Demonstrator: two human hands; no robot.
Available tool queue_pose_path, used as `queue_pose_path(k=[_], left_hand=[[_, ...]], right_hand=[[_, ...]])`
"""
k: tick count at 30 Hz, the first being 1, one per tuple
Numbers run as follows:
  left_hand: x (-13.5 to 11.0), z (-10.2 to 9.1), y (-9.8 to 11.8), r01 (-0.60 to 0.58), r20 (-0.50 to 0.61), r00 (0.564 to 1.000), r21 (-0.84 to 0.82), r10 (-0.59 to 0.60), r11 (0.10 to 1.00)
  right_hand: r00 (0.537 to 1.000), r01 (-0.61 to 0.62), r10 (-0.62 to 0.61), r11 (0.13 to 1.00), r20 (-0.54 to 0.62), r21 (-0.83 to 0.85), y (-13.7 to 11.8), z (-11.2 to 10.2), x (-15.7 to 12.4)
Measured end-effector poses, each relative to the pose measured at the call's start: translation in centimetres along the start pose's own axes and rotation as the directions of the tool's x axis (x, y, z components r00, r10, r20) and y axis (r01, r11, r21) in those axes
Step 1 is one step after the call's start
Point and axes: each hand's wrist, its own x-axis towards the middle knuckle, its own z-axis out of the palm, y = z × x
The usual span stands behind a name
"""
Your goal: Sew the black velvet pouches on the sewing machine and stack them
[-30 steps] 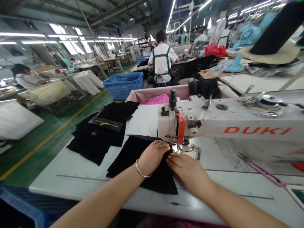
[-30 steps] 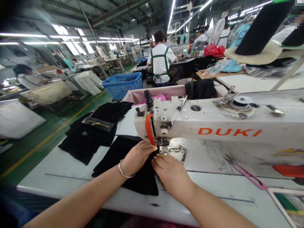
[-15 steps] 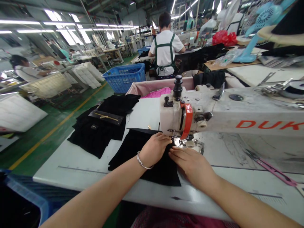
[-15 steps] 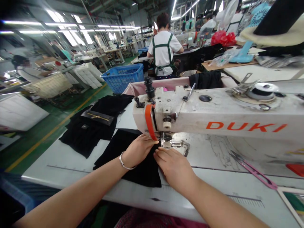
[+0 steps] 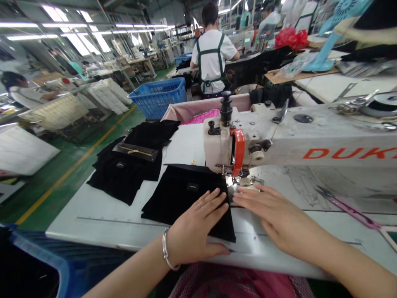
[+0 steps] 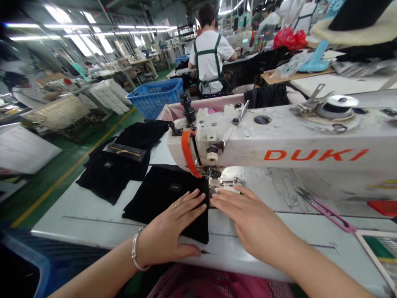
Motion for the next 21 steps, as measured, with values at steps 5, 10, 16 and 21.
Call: queue_pose_path(k=[5,10,16,21], left_hand=[[-1.9,2.2,1.7,0.052,-0.131,0.99,-0.047,-0.058,0.998],[-1.7,3.3,1.6,0.186,-0.302,0.921,-0.212,-0.245,0.959],[-1.7,3.3,1.5,0.356,-0.434,0.739,-0.399,-0.515,0.845],[-1.6,3.0,1.5,0.346,-0.457,0.73,-0.393,-0.507,0.852]], right_hand=[[0.995,-0.096,0.095,0.991,-0.018,-0.096,2.0,0.2,0.2],[0.938,-0.307,0.265,0.934,-0.224,-0.183,1.9,1.7,4.7],[0.965,-0.182,0.215,0.962,-0.151,0.203,-3.2,2.0,1.0],[0.871,-0.321,0.43,0.864,-0.239,0.387,-7.0,4.3,-0.8]])
